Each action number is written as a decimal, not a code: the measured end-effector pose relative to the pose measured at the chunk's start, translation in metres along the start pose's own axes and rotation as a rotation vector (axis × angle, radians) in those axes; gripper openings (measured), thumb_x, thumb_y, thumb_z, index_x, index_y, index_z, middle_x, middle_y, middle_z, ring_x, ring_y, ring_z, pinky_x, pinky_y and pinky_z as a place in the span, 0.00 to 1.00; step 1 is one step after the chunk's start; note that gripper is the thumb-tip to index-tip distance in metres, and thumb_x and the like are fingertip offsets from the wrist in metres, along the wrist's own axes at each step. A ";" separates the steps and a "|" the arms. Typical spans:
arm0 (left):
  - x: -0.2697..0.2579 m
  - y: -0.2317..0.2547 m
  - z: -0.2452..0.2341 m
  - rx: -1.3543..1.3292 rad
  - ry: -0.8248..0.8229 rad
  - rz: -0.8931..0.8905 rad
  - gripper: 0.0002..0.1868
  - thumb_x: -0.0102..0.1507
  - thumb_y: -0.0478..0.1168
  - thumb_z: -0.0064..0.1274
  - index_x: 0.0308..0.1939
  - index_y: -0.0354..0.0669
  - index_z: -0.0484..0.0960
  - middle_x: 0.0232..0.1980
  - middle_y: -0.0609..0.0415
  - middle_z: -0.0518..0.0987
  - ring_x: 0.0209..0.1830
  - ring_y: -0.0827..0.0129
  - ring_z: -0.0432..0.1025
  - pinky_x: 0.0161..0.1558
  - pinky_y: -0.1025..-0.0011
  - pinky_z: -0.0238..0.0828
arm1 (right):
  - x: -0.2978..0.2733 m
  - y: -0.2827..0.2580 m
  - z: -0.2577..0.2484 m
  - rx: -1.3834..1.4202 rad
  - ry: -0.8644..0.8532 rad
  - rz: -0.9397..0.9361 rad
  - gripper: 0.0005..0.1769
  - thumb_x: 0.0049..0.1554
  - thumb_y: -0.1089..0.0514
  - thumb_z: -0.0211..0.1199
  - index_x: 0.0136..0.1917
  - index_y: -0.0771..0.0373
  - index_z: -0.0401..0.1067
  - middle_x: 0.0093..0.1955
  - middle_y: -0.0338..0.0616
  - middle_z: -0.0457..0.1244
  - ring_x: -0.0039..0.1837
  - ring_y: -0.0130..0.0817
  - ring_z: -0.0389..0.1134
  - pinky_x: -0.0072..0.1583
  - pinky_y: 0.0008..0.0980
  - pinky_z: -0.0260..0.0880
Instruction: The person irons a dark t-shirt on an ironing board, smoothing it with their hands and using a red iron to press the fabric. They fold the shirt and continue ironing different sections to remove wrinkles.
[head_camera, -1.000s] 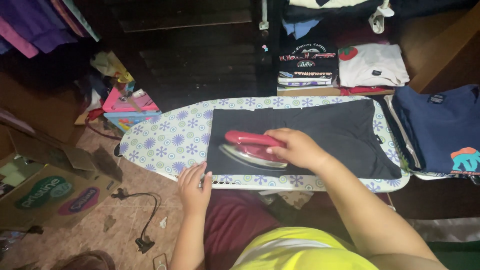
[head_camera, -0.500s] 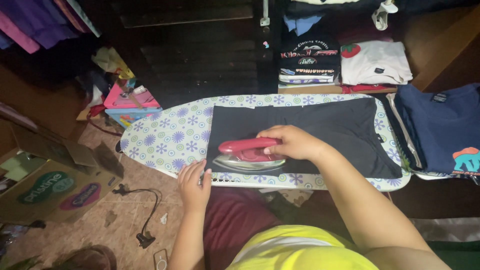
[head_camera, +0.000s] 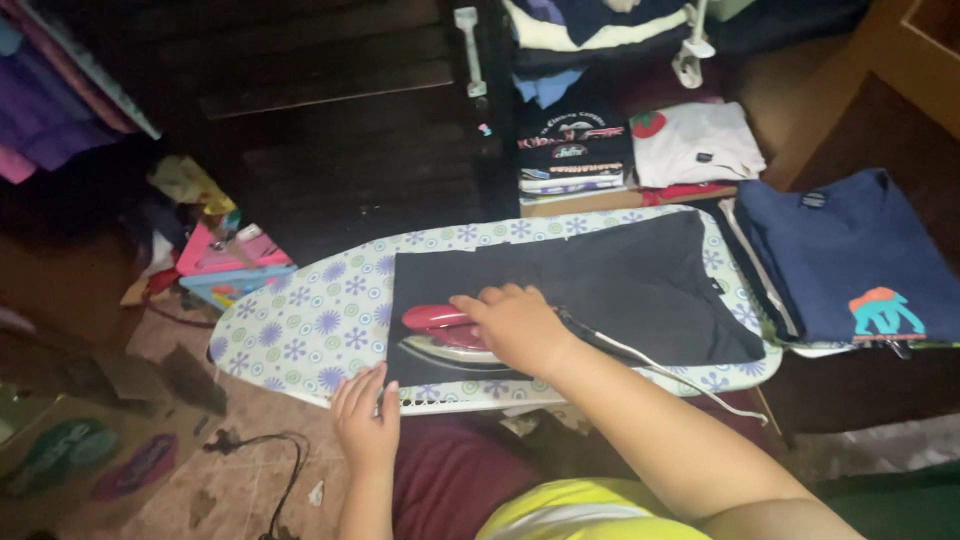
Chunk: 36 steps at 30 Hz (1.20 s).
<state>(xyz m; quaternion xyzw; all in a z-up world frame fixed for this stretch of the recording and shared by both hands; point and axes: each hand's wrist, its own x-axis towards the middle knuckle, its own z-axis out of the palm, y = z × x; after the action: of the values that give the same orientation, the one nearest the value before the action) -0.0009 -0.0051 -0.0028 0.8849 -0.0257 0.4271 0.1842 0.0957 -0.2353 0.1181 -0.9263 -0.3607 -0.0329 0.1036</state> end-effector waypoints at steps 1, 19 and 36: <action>-0.001 -0.002 0.002 -0.007 -0.005 0.006 0.10 0.58 0.40 0.47 0.41 0.44 0.79 0.46 0.57 0.79 0.49 0.64 0.71 0.57 0.61 0.58 | 0.000 0.004 0.000 0.001 0.001 0.011 0.26 0.53 0.52 0.51 0.65 0.47 0.56 0.51 0.45 0.61 0.50 0.50 0.61 0.46 0.50 0.60; 0.014 0.030 -0.010 0.038 -0.047 -0.005 0.15 0.59 0.38 0.45 0.48 0.38 0.75 0.48 0.51 0.76 0.51 0.60 0.68 0.64 0.55 0.55 | -0.017 0.004 -0.030 0.105 0.239 -0.132 0.23 0.52 0.57 0.54 0.62 0.53 0.62 0.48 0.45 0.64 0.47 0.47 0.64 0.44 0.46 0.61; 0.031 0.096 0.053 -0.080 -0.377 0.423 0.10 0.55 0.43 0.52 0.39 0.54 0.80 0.38 0.60 0.74 0.43 0.66 0.69 0.43 0.66 0.65 | -0.053 0.088 -0.046 0.098 0.412 0.382 0.23 0.53 0.55 0.56 0.61 0.58 0.65 0.50 0.55 0.63 0.52 0.56 0.64 0.51 0.51 0.65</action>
<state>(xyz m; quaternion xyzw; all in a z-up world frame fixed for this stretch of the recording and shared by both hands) 0.0388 -0.1097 0.0201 0.9157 -0.2604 0.2825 0.1177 0.1163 -0.3433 0.1409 -0.9452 -0.1521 -0.1829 0.2237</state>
